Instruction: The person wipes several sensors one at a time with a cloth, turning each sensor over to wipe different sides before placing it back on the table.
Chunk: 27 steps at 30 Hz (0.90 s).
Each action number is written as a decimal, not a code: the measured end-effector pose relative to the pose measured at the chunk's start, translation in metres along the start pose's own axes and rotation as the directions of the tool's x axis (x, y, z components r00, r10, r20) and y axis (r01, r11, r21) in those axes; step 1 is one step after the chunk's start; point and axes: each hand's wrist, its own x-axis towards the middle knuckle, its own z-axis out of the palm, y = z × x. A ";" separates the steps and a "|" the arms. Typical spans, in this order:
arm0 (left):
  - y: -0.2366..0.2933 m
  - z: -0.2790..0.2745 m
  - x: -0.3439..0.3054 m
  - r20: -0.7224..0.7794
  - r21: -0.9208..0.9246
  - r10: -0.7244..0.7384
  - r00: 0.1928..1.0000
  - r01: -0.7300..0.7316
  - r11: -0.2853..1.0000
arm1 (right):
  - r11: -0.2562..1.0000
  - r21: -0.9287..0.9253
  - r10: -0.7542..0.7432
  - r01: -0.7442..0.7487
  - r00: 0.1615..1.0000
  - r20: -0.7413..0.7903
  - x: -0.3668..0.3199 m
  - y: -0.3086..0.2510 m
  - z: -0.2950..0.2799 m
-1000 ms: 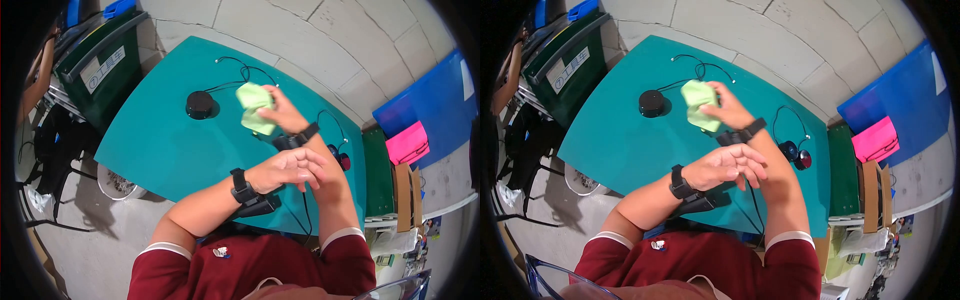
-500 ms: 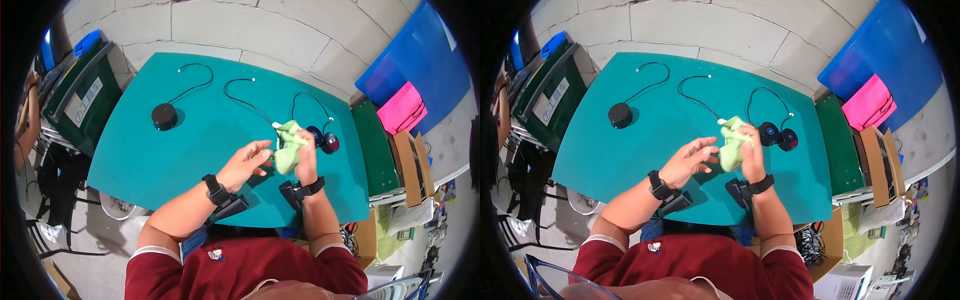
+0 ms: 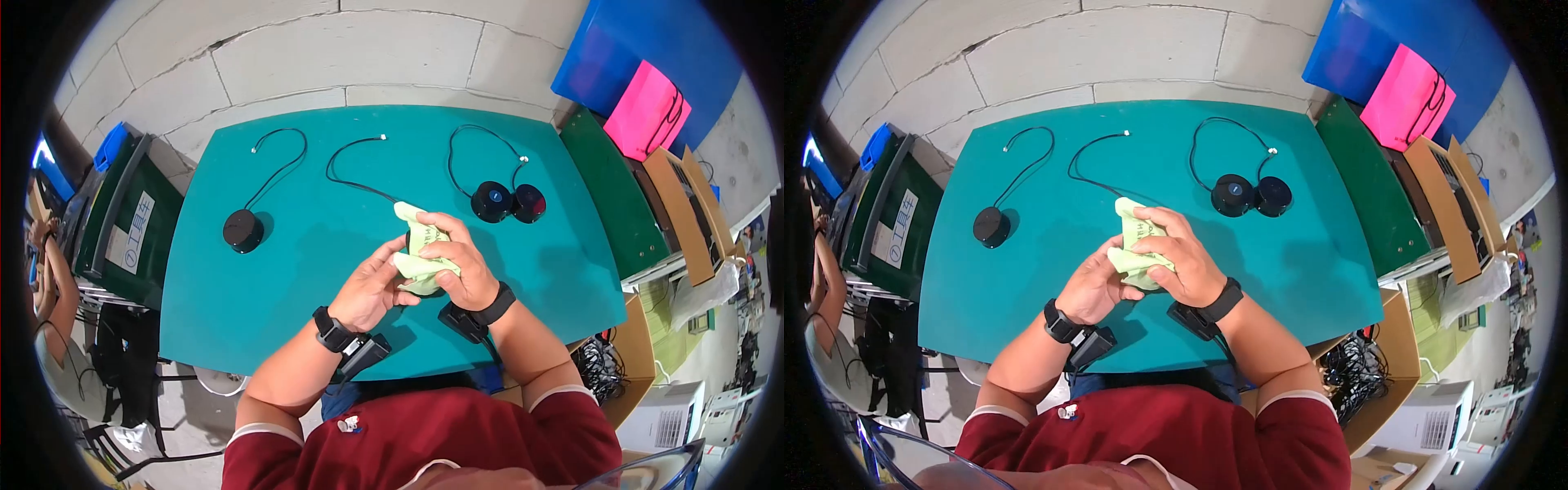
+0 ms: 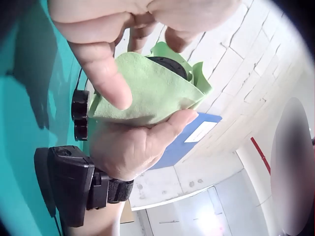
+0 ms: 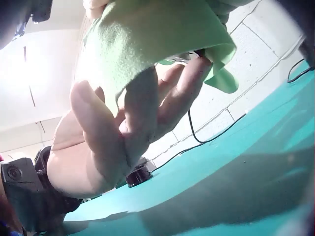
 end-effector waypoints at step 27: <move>0.001 -0.004 -0.004 -0.010 0.150 0.017 1.000 -0.015 0.989 | 0.997 -0.054 -0.046 0.051 0.996 0.077 0.001 -0.002 0.006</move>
